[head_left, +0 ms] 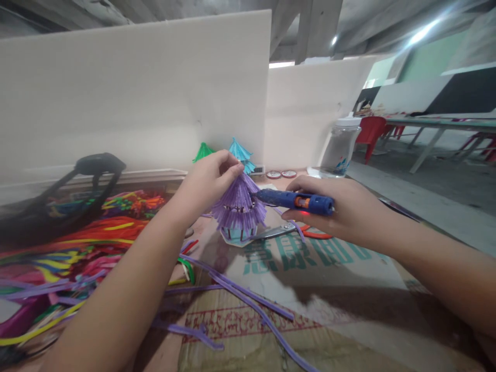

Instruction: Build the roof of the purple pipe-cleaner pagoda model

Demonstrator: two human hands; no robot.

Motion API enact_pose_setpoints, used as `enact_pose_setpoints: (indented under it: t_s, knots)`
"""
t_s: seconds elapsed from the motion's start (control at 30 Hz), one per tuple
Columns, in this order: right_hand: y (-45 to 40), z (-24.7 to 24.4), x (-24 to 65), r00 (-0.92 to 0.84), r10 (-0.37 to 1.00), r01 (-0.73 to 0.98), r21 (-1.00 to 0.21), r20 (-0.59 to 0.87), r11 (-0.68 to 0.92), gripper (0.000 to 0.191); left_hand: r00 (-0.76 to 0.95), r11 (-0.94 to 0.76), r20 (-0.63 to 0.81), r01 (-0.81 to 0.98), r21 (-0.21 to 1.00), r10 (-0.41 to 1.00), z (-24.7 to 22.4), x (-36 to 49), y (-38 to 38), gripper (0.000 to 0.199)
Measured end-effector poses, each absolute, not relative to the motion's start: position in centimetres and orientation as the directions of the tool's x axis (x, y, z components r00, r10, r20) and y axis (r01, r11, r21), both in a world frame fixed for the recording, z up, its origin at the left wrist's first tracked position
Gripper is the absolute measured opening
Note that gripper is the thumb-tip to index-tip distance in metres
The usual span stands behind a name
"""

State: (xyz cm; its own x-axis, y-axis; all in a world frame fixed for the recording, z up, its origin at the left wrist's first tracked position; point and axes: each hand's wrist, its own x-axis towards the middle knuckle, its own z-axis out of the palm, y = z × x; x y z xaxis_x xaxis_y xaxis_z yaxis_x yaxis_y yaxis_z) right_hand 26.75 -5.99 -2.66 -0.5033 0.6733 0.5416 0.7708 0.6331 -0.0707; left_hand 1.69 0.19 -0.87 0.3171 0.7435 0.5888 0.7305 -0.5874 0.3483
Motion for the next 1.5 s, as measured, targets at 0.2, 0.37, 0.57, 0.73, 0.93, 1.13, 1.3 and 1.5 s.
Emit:
enact_pose_setpoints:
  t_s: [0.2,0.37,0.57,0.73,0.93,1.13,1.3,1.5]
  knots:
    - [-5.9,-2.8,26.6,-0.509,0.651,0.765,-0.050,0.563,0.642,0.037,0.318,-0.586,0.585,0.731,0.350,0.746,-0.8,1.7,0.2,0.023]
    - [-5.8,-2.8,26.5,-0.517,0.641,0.761,-0.039,0.567,0.648,0.034,0.316,-0.586,0.589,0.733,0.347,0.744,-0.8,1.7,0.1,0.023]
    - [-5.9,-2.8,26.5,-0.509,0.655,0.774,-0.036,0.559,0.632,0.034,0.322,-0.594,0.595,0.728,0.342,0.736,-0.9,1.8,0.1,0.024]
    - [-5.8,-2.8,26.4,-0.509,0.650,0.776,-0.026,0.564,0.630,0.032,0.317,-0.588,0.596,0.735,0.337,0.737,-0.8,1.8,0.0,0.023]
    - [-5.6,-3.2,26.6,-0.497,0.634,0.755,-0.065,0.593,0.653,0.033,0.325,-0.596,0.598,0.730,0.333,0.733,-0.8,1.8,0.0,0.024]
    - [-4.3,-2.9,26.8,-0.300,0.701,0.653,-0.397,0.647,0.645,0.043,0.315,-0.593,0.591,0.719,0.363,0.743,-1.0,1.5,0.5,0.024]
    - [0.2,-3.7,28.3,-0.200,0.813,0.506,-0.653,0.547,0.563,0.037,0.301,-0.576,0.568,0.715,0.397,0.766,-1.2,1.0,1.0,0.023]
    - [5.5,-6.3,30.3,-0.198,0.867,0.671,-0.581,0.458,0.460,0.034,0.310,-0.593,0.570,0.690,0.416,0.761,-1.3,1.0,1.1,0.024]
